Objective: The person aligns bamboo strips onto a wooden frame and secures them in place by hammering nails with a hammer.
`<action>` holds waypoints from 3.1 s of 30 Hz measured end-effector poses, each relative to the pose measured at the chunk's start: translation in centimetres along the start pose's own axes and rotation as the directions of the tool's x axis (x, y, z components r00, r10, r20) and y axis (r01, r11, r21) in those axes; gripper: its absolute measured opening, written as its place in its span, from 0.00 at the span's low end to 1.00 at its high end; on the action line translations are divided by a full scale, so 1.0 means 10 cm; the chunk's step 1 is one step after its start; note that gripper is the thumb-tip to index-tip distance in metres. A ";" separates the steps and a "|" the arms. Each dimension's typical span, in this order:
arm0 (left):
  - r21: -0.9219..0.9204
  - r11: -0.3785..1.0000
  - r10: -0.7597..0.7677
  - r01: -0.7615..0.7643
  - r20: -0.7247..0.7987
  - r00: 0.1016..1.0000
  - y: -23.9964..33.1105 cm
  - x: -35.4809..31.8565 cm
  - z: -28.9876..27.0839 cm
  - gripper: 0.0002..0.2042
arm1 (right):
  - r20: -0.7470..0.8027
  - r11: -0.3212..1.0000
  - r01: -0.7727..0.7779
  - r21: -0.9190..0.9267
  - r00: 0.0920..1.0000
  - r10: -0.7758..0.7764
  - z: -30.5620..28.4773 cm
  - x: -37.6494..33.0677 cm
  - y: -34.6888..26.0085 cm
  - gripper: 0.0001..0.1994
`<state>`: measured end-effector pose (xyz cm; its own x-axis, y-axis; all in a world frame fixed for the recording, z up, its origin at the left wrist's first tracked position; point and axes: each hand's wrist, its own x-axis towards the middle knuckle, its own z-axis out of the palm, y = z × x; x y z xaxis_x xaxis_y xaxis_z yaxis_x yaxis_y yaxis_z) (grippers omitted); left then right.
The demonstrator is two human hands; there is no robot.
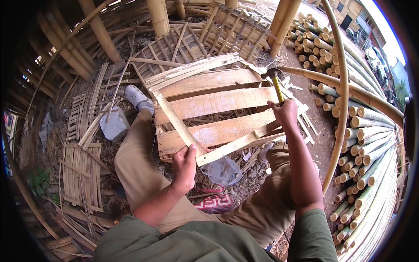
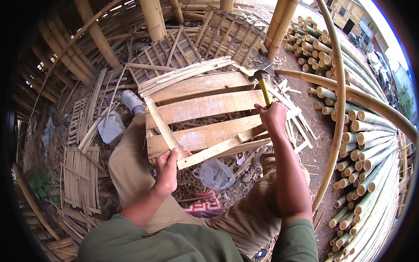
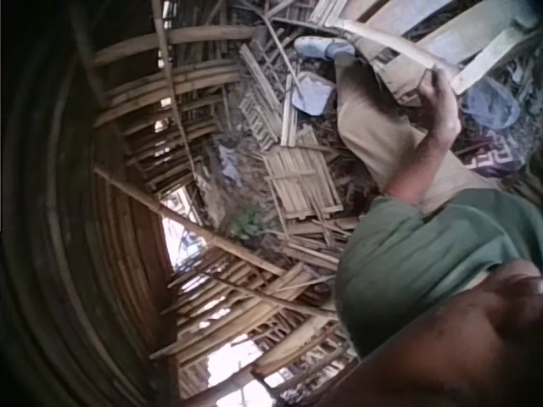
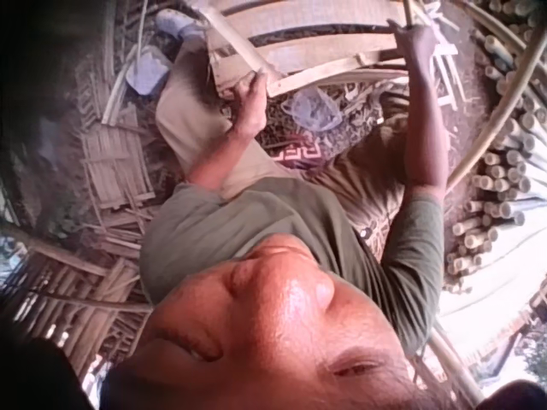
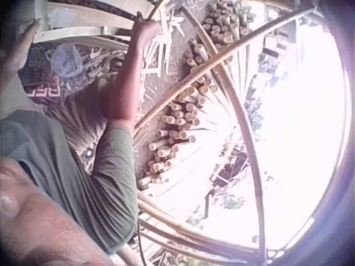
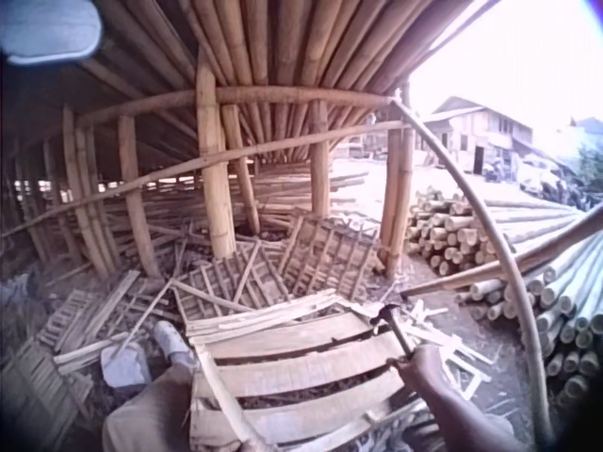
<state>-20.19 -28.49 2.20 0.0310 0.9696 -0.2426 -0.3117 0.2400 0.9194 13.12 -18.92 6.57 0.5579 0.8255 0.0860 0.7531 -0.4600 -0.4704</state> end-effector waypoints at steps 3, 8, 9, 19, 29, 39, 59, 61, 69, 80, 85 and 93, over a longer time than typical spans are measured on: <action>-0.001 0.999 -0.053 0.053 0.097 0.994 -0.10 -0.17 0.11 0.13 | -0.189 0.974 0.092 -0.206 0.973 -0.132 -0.07 -0.18 0.08 0.25; 0.141 0.979 -0.186 0.148 0.313 0.931 -0.30 -0.44 0.43 0.12 | -0.167 0.988 -0.029 -0.153 0.986 0.003 -0.06 -0.34 0.31 0.19; 0.221 0.967 -0.204 0.124 0.389 0.898 -0.45 -0.41 0.42 0.14 | -0.133 0.992 -0.047 -0.121 0.991 0.031 -0.06 -0.37 0.37 0.18; 0.511 0.859 -0.414 0.029 0.659 0.629 -0.02 0.30 0.15 0.12 | 0.049 0.976 -0.212 -0.043 0.976 0.214 0.07 -0.28 0.81 0.18; 0.992 0.100 0.655 -0.082 -0.004 0.756 0.19 1.93 -1.30 0.31 | 0.203 0.959 -0.282 0.030 0.941 0.271 -0.03 -0.40 0.75 0.22; 0.889 0.429 0.452 -0.162 -0.055 0.890 0.16 2.11 -1.61 0.30 | 0.170 0.947 -0.293 0.128 0.948 0.270 0.13 -0.29 0.91 0.19; 0.423 0.869 -0.393 0.258 0.271 0.879 0.45 1.65 -1.55 0.30 | 0.079 0.951 -0.244 0.188 0.969 0.233 0.01 0.02 1.30 0.15; 0.383 0.898 -0.290 0.218 0.140 0.947 0.33 1.60 -1.40 0.30 | 0.019 0.970 -0.170 0.175 0.985 0.170 0.00 0.02 1.31 0.12; 0.442 0.897 -0.143 -0.003 0.295 0.945 0.26 1.44 -1.36 0.21 | -0.004 0.962 -0.151 0.227 0.988 0.156 -0.01 0.03 1.32 0.08; 0.224 0.974 -0.106 0.046 0.263 0.959 0.37 1.17 -1.44 0.14 | 0.044 0.989 -0.021 0.147 0.999 0.014 0.12 0.35 0.99 0.08; 0.191 0.981 -0.069 0.027 0.219 0.973 0.45 1.12 -1.60 0.15 | 0.043 0.992 0.074 0.102 0.996 -0.079 0.30 0.56 0.63 0.08; 0.221 0.975 -0.017 -0.007 0.105 0.994 0.55 1.03 -1.87 0.13 | 0.123 0.994 0.093 0.064 0.987 -0.100 0.69 0.78 0.25 0.09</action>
<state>-39.33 -18.10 -0.98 0.1361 0.9650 -0.2244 -0.0947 0.2381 0.9666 16.89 -11.37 0.01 0.4328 0.9012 0.0242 0.7775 -0.3595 -0.5161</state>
